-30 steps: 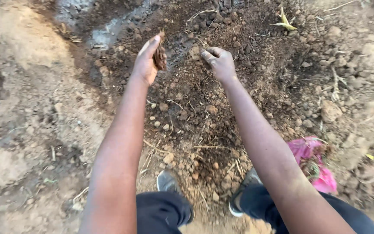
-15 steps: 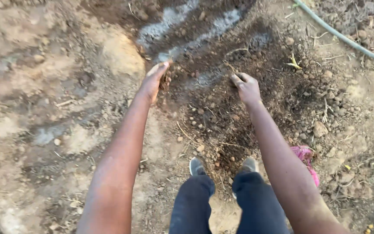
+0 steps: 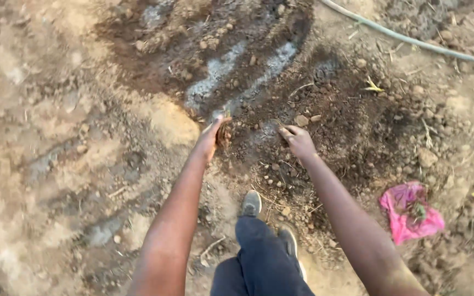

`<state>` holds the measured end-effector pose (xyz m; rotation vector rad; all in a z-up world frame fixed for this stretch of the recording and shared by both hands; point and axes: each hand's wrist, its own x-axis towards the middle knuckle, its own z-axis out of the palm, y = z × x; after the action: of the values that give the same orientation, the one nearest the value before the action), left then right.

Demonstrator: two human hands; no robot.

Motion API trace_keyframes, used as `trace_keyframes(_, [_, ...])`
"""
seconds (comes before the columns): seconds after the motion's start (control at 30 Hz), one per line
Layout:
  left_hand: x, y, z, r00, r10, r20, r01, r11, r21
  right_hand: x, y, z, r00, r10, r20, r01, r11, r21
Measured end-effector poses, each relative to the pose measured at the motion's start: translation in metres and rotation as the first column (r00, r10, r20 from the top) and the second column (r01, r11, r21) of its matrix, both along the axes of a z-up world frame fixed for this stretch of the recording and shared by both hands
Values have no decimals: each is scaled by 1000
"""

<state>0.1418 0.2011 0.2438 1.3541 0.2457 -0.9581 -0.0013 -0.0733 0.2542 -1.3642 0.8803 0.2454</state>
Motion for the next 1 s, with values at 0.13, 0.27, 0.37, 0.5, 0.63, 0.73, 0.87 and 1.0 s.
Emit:
trace_keyframes(0.13, [28, -2, -4, 989, -133, -64, 137, 989, 59, 23, 17, -4, 994, 41, -100, -59, 982, -180])
trace_keyframes(0.27, [51, -10, -27, 975, -218, -40, 221, 973, 71, 44, 21, -36, 988, -153, -23, 153, 988, 5])
trace_keyframes(0.37, [54, -28, -35, 952, -307, 6, 298, 926, 232, 45, 25, -52, 973, -230, -24, 231, 971, 60])
trace_keyframes(0.5, [62, -61, -54, 790, -521, 322, 439, 848, 296, 58, 33, -47, 973, -221, -72, 223, 975, 17])
trace_keyframes(0.63, [66, -93, -92, 555, -580, 597, 464, 811, 356, 69, 42, -66, 953, -260, -155, 245, 963, -110])
trace_keyframes(0.73, [70, -107, -120, 588, -595, 548, 462, 803, 377, 79, 44, -87, 949, -283, -138, 264, 954, -141])
trace_keyframes(0.87, [74, -110, -151, 541, -603, 585, 430, 797, 424, 85, 43, -120, 931, -341, -130, 332, 939, -89])
trace_keyframes(1.0, [63, -121, -153, 577, -652, 492, 497, 758, 421, 80, 34, -116, 914, -299, -274, 281, 954, -104])
